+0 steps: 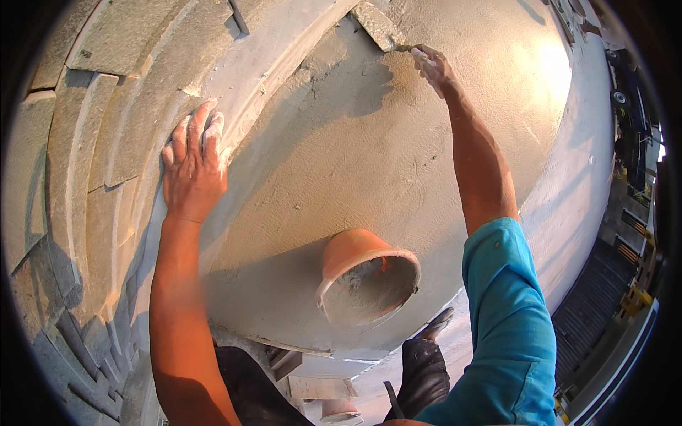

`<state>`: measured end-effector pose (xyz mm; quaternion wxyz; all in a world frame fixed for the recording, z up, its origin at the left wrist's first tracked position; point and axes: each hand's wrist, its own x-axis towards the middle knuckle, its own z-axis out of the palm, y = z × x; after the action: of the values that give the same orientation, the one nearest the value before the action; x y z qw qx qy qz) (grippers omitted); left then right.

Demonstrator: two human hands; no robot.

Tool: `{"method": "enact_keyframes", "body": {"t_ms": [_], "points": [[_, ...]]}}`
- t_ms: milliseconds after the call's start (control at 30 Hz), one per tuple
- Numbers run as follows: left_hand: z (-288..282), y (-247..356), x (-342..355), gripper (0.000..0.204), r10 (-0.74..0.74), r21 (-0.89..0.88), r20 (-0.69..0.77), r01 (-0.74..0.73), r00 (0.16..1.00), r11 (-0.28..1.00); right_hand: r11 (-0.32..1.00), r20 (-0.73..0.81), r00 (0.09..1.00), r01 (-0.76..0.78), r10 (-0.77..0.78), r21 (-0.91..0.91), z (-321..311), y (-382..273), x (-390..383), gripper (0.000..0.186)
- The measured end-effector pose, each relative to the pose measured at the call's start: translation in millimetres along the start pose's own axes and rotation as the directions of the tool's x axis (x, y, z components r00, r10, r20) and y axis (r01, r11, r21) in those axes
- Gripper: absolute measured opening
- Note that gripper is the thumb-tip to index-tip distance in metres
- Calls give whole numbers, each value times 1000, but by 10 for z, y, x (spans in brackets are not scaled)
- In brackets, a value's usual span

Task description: The person scoops wet cement from a bucket using a trowel and applies it to a concrete floor surface, smoothing it in sections. The person moves around the area while repeatedly transferring and spreading the cement.

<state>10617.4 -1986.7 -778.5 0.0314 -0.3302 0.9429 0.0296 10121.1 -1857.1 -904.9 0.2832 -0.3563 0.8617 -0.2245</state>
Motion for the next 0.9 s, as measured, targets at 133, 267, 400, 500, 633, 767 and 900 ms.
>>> {"method": "enact_keyframes", "body": {"t_ms": [133, 267, 400, 500, 633, 767, 900], "points": [[6, -63, -71, 55, -51, 33, 43, 49, 998, 998, 986, -23, 1000, -18, 14, -167, 320, -317, -351, 35], [-20, 9, -20, 59, -17, -15, 16, 17, 1000, 1000, 979, -22, 999, 25, -30, -204, 433, -405, -708, 32], [-23, 17, -25, 62, -3, -5, -2, 3, 1000, 1000, 982, 6, 1000, 5, -4, -189, 537, -712, -1097, 31], [-15, -9, -44, 61, 7, 22, -44, -7, 999, 1000, 973, 81, 992, 108, -93, -206, 681, -762, -1259, 32], [27, -21, -30, 66, 18, 37, -61, -16, 998, 999, 953, 182, 968, 211, -173, -219, 707, -753, -1435, 32], [25, -25, -55, 67, 10, 10, -32, -9, 999, 1000, 986, 4, 1000, -19, 20, -168, 404, -672, -1261, 34], [-15, -9, -35, 67, -7, 20, -11, 7, 1000, 1000, 997, -241, 968, -69, 63, -16, 6, -93, -416, 38]]}}
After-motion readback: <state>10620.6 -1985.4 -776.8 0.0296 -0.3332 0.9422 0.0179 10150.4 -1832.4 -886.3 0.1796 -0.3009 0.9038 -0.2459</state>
